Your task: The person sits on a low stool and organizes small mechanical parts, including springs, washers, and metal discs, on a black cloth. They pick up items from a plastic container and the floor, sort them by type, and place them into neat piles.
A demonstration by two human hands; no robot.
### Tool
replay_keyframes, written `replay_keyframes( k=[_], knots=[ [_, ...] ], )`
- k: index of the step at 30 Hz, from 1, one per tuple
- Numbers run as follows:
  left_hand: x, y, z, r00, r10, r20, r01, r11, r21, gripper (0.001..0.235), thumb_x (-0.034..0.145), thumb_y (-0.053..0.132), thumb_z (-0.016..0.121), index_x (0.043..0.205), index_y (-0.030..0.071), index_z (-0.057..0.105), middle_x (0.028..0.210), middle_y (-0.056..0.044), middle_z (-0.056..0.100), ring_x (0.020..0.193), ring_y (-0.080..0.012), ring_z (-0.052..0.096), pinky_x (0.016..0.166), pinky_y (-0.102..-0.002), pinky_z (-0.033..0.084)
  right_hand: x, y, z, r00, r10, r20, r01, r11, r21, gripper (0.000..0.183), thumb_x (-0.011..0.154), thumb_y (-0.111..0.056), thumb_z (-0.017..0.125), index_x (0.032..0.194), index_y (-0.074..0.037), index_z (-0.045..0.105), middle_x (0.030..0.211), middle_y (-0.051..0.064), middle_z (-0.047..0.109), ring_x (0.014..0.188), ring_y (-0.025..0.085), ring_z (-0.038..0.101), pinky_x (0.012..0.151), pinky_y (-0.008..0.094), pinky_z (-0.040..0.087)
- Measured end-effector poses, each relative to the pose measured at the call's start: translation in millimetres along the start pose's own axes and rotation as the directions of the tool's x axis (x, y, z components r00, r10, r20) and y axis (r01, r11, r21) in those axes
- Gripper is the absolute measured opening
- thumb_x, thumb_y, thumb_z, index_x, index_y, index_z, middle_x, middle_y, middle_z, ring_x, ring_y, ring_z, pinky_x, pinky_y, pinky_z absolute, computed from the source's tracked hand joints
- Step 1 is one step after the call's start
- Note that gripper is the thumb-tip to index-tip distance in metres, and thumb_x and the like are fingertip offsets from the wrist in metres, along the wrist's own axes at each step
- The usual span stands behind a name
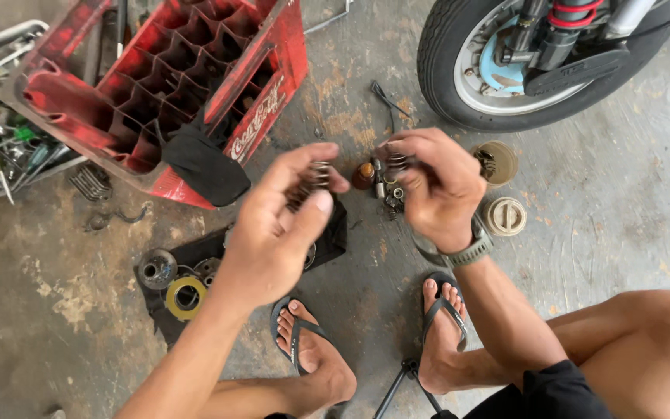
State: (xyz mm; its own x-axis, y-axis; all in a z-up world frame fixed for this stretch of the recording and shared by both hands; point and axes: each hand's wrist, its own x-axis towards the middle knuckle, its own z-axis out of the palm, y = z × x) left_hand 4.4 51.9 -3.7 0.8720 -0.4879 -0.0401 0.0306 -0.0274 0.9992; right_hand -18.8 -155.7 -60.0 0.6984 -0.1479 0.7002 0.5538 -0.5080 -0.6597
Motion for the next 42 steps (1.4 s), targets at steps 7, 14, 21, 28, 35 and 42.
replay_keyframes(
  k=[7,14,21,28,35,42],
  knots=[
    [-5,9,3,0.963,0.247,0.105,-0.268,0.908,0.321,0.042,0.102,0.026,0.051,0.14,0.007,0.05,0.13,-0.007,0.068,0.115,-0.0174,0.069,0.092,-0.028,0.055,4,-31,-3,0.99,-0.075,0.118,0.061,0.991,0.116,0.038,0.102,-0.031,0.059,0.121,0.002,0.059,0.117,0.027,0.064,0.105,0.036,0.068,0.098,0.045,0.057],
    [-9,11,-1,0.92,0.365,0.14,-0.391,0.86,0.327,0.038,0.099,0.026,0.06,0.127,0.004,0.047,0.122,-0.012,0.065,0.111,-0.0231,0.071,0.094,-0.033,0.057,10,-37,-13,0.97,-0.129,0.205,0.102,0.985,0.139,0.036,0.099,-0.024,0.065,0.123,0.003,0.062,0.118,0.027,0.065,0.103,0.034,0.069,0.093,0.041,0.058],
    [-15,13,-1,0.914,0.377,0.15,-0.406,0.837,0.368,0.031,0.099,0.025,0.062,0.123,0.007,0.051,0.116,-0.01,0.072,0.11,-0.0225,0.074,0.091,-0.033,0.058,13,-47,-15,0.965,-0.166,0.201,0.136,0.979,0.155,0.032,0.101,-0.025,0.062,0.122,0.0,0.062,0.117,0.025,0.068,0.103,0.033,0.071,0.093,0.04,0.059],
    [-18,16,-1,0.927,0.341,0.156,-0.375,0.864,0.335,0.037,0.098,0.029,0.062,0.124,0.008,0.047,0.118,-0.009,0.07,0.114,-0.0226,0.075,0.091,-0.033,0.059,16,-50,-15,0.954,-0.25,0.166,0.212,0.953,0.216,0.03,0.098,-0.02,0.065,0.116,0.003,0.061,0.11,0.027,0.068,0.096,0.035,0.073,0.087,0.041,0.061],
    [-17,21,-4,0.886,0.407,0.221,-0.457,0.844,0.282,0.037,0.103,0.004,0.038,0.14,0.0,0.035,0.131,-0.017,0.057,0.128,-0.0268,0.057,0.117,-0.04,0.042,16,-46,-18,0.948,-0.289,0.134,0.26,0.945,0.201,0.03,0.095,-0.013,0.07,0.116,0.005,0.059,0.106,0.029,0.068,0.093,0.036,0.072,0.085,0.042,0.061],
    [-10,6,2,0.8,0.595,0.082,-0.549,0.668,0.503,0.043,0.095,0.022,0.072,0.134,0.008,0.061,0.116,-0.01,0.075,0.084,-0.0289,0.075,0.072,-0.038,0.062,24,-41,-11,0.925,-0.379,-0.017,0.369,0.89,0.268,0.028,0.085,-0.007,0.079,0.104,0.012,0.07,0.092,0.029,0.07,0.074,0.039,0.07,0.067,0.048,0.059]
  ],
)
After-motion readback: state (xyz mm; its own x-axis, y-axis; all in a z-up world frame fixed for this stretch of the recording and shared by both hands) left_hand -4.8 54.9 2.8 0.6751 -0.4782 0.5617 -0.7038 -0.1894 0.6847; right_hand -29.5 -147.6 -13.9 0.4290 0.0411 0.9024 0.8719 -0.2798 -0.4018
